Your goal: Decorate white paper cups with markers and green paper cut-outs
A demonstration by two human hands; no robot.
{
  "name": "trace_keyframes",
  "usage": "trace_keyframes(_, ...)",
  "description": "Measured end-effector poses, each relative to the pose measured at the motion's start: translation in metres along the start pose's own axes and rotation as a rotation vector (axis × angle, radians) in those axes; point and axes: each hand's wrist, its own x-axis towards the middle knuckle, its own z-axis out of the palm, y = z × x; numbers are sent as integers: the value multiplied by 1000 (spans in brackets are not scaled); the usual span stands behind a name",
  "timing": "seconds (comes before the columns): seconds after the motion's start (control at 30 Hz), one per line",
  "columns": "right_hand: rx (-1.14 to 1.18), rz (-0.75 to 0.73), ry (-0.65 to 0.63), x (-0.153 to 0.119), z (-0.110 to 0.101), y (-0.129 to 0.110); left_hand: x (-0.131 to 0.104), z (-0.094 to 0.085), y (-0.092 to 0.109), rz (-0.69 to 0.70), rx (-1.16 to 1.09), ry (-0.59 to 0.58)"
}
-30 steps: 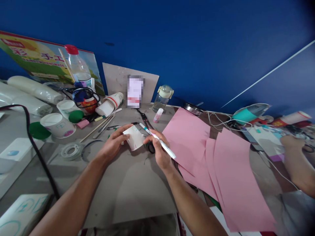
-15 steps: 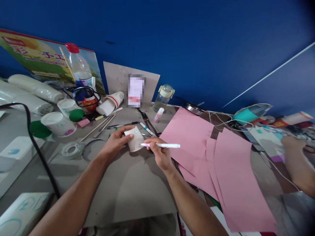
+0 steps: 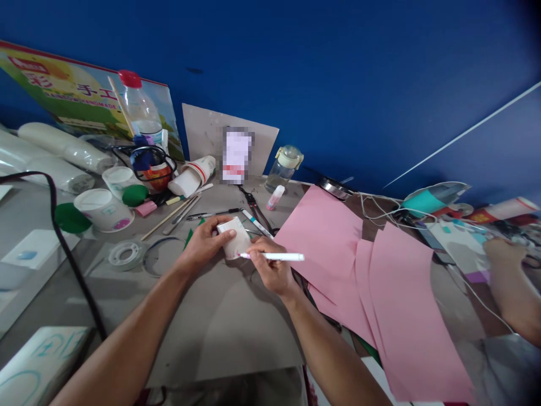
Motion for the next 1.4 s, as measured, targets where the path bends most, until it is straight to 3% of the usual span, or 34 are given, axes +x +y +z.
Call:
trace_keyframes(0.5, -91, -27, -20, 2, -1, 0, 3, 0, -8, 43, 71, -5)
trace_keyframes(1.4, -71, 15, 17, -1, -1, 2, 0, 4, -1, 95, 117, 25)
